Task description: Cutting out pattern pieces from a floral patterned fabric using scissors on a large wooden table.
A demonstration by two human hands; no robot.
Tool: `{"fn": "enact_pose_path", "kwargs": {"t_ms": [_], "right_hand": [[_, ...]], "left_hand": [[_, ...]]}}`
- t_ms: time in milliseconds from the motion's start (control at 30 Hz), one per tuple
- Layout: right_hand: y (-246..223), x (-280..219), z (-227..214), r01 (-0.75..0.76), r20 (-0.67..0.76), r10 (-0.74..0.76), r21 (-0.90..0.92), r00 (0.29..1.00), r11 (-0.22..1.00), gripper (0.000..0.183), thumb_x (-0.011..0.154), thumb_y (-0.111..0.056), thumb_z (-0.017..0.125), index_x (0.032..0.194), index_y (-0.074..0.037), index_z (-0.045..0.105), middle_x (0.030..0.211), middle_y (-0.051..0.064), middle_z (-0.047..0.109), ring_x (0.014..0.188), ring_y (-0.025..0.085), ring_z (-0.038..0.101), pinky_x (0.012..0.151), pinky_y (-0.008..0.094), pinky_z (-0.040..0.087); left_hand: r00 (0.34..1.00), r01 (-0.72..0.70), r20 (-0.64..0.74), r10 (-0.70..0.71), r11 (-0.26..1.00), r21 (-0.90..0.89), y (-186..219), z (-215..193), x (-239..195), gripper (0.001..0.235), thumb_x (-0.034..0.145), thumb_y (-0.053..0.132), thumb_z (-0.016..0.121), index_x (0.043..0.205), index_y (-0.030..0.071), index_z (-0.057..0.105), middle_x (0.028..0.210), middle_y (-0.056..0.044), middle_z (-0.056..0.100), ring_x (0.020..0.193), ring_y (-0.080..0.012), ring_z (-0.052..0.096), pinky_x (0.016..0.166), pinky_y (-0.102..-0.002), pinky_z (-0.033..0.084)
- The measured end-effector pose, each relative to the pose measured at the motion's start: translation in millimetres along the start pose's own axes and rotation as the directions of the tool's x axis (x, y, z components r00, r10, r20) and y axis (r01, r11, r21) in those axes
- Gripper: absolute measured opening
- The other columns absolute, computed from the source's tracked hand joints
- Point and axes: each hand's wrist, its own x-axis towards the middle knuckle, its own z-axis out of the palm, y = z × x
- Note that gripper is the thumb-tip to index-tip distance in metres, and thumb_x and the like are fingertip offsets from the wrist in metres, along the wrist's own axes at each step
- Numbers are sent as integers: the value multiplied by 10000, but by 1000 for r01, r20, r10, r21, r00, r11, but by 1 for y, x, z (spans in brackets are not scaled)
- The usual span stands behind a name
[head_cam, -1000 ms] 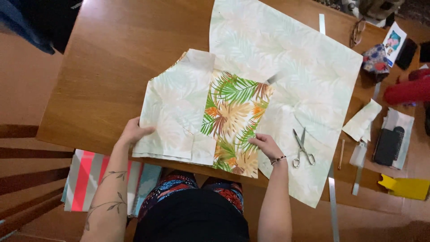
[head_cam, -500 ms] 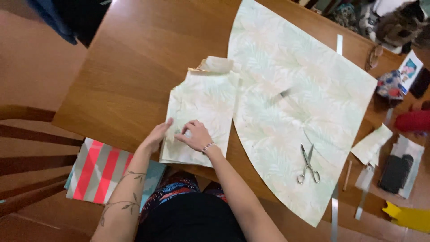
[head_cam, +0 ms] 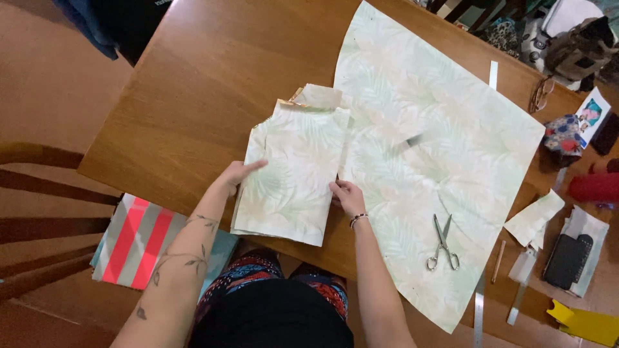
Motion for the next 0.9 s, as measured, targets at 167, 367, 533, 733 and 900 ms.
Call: {"fn": "enact_pose_path", "kwargs": {"t_ms": [167, 367, 533, 733, 900], "right_hand": [[-5, 22, 0, -20, 62, 25, -69, 998, 997, 608, 814, -347, 886, 1276, -42, 635, 1048, 108, 741, 863, 181, 726, 742, 297, 634], [-7, 15, 1, 100, 129, -69, -253, 989, 962, 372, 826, -285, 846, 1087, -63, 704, 871, 94, 738, 778, 191, 709, 678, 346, 631], [5, -20, 2, 244, 26, -248, -304, 968, 921, 489, 904, -280, 768, 1282, -216, 463, 862, 50, 747, 651, 161, 696, 650, 280, 598], [38, -5, -12, 594, 446, -851, -775, 276, -213, 361, 952, -82, 529, 1291, -188, 595, 1336, 60, 583, 1198, 217, 591, 1027, 350, 486], [10, -18, 0, 589, 695, -719, -584, 8, -558, 347, 1009, -133, 508, 1336, -201, 605, 1428, 74, 562, 1330, 226, 526, 1154, 423, 407]], "left_hand": [[999, 8, 52, -10, 999, 47, 13, 3, -6, 783, 760, 382, 853, 1372, -17, 571, 1420, -269, 555, 1432, -428, 394, 1162, -642, 211], [998, -13, 65, 2, 984, 178, 8, -7, -2, 729, 758, 329, 847, 1354, 3, 584, 1431, -254, 554, 1442, -425, 387, 1144, -646, 251], [998, -3, 55, -10, 971, 237, -32, -25, 35, 779, 721, 478, 857, 1334, 43, 650, 1431, -250, 551, 1454, -433, 362, 1088, -645, 289], [920, -183, -84, 382, 612, 770, -12, -46, -13, 655, 850, 722, 625, 1135, 136, 700, 1087, -124, 743, 1095, -362, 687, 887, -491, 559], [118, -402, 705, 699, -616, 677, -43, -70, 31, 891, 648, 185, 810, 1459, 225, 440, 1631, -134, 329, 1533, -318, 256, 1245, -552, 182]]}}
